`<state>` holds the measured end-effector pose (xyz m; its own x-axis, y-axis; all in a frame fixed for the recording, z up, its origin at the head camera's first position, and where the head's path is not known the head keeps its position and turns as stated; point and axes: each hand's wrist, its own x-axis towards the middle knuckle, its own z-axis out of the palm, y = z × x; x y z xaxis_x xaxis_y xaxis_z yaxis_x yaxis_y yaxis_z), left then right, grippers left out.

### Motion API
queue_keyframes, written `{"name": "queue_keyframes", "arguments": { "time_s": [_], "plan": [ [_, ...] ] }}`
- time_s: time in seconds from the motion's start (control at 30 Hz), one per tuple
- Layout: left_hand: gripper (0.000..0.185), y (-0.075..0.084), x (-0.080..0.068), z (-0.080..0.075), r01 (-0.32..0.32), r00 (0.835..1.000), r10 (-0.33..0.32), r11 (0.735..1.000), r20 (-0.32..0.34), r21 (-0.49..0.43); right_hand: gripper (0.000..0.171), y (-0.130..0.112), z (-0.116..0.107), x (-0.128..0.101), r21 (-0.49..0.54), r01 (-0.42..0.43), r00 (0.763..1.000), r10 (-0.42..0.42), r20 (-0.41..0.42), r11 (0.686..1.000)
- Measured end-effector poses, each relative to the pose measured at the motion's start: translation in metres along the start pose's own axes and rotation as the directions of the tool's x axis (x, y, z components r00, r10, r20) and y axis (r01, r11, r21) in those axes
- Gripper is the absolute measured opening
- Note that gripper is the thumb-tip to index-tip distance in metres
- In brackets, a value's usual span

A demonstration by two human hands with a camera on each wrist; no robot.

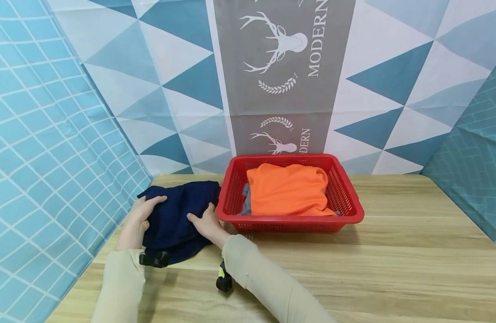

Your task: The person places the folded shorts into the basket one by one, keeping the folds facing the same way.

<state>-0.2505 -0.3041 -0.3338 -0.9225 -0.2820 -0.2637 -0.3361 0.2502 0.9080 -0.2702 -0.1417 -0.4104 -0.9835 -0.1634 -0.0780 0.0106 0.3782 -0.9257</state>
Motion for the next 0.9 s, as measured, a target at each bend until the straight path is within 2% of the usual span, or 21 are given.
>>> {"name": "queue_keyframes", "arguments": {
  "time_s": [0.1, 0.2, 0.37, 0.53, 0.67, 0.9],
  "plan": [
    [0.078, 0.003, -0.004, 0.0, 0.0, 1.0, 0.0, 1.0, 0.001, -0.014, 0.086, -0.001, 0.002, -0.002, 0.177, -0.054, 0.999, 0.053, 0.008, 0.983],
    [0.078, 0.007, -0.008, -0.001, -0.006, 1.0, 0.006, 1.0, 0.017, -0.027, 0.089, -0.003, 0.003, -0.003, 0.286, -0.103, 0.995, 0.098, 0.032, 0.953],
    [0.076, 0.012, -0.014, -0.004, -0.049, 0.999, 0.05, 0.999, 0.017, -0.024, 0.088, -0.006, 0.003, -0.007, 0.4, -0.153, 0.988, 0.152, 0.036, 0.903],
    [0.06, 0.018, -0.023, -0.006, -0.083, 0.997, 0.083, 0.996, -0.006, -0.036, 0.081, -0.011, 0.003, -0.011, 0.501, -0.185, 0.981, 0.192, 0.039, 0.846],
    [0.043, 0.023, -0.032, -0.007, -0.103, 0.994, 0.102, 0.994, -0.029, -0.038, 0.07, -0.017, 0.004, -0.014, 0.538, -0.187, 0.98, 0.19, 0.05, 0.822],
    [0.03, 0.028, -0.047, -0.013, -0.173, 0.984, 0.168, 0.977, -0.051, -0.124, 0.067, -0.03, 0.005, -0.019, 0.652, -0.208, 0.978, 0.158, 0.135, 0.729]
  ]
}}
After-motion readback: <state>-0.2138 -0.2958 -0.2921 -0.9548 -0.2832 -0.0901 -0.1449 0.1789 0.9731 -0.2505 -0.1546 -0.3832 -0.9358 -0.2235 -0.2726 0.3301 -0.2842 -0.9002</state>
